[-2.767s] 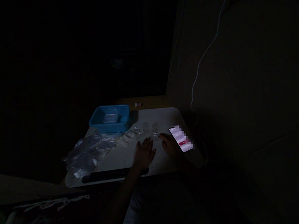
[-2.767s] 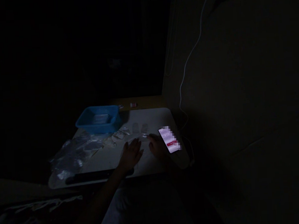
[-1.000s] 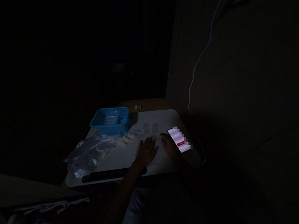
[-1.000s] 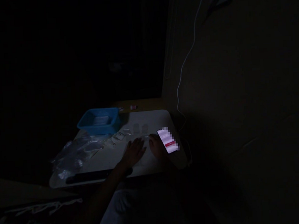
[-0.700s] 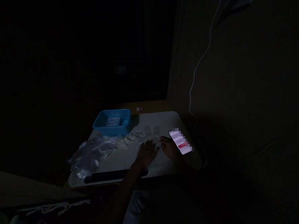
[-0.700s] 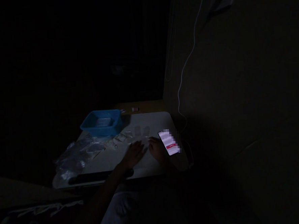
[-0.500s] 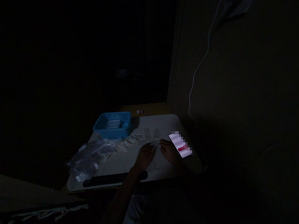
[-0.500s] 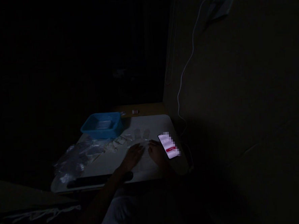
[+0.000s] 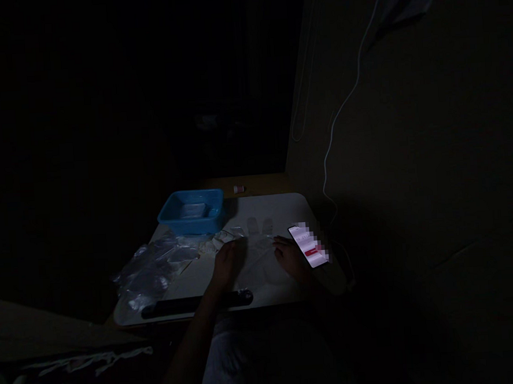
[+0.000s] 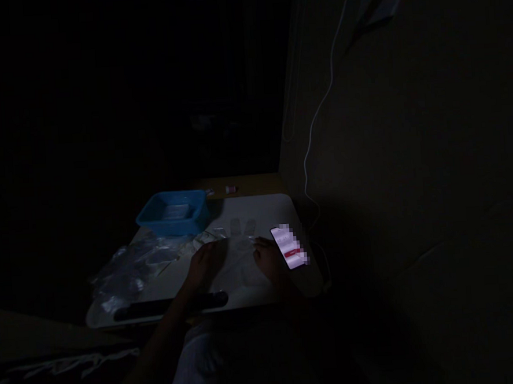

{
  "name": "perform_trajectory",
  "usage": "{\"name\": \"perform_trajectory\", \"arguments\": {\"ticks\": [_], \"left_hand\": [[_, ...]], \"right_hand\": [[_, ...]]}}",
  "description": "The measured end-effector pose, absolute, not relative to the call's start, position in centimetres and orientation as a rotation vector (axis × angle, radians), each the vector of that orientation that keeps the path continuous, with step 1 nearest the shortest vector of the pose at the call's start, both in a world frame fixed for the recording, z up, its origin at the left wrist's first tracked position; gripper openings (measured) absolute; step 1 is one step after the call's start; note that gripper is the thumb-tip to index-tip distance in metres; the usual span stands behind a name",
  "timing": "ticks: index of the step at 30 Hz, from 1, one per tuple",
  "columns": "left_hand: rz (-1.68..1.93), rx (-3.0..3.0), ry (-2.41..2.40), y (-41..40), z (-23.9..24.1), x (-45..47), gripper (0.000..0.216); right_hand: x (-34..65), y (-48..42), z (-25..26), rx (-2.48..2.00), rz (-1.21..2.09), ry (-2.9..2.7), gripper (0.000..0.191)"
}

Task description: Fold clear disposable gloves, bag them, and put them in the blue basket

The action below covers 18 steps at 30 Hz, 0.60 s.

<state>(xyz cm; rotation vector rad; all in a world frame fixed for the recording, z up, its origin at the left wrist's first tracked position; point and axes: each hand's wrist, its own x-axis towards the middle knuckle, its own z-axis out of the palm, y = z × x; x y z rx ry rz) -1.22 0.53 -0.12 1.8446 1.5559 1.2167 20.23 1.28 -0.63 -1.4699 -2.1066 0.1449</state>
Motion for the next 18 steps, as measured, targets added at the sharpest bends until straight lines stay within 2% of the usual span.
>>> {"name": "perform_trajectory", "arguments": {"ticks": [11, 18], "left_hand": [[0.955, 2.423, 1.548, -0.6, -1.7, -2.5, 0.033], [0.947, 2.451, 1.541, -0.7, -1.5, -2.5, 0.032]], "right_hand": [[20.4, 1.1, -0.7, -1.484, 0.168, -2.076, 0.032], [20.5, 1.2, -1.1, -1.451, 0.181, -2.015, 0.038]]}}
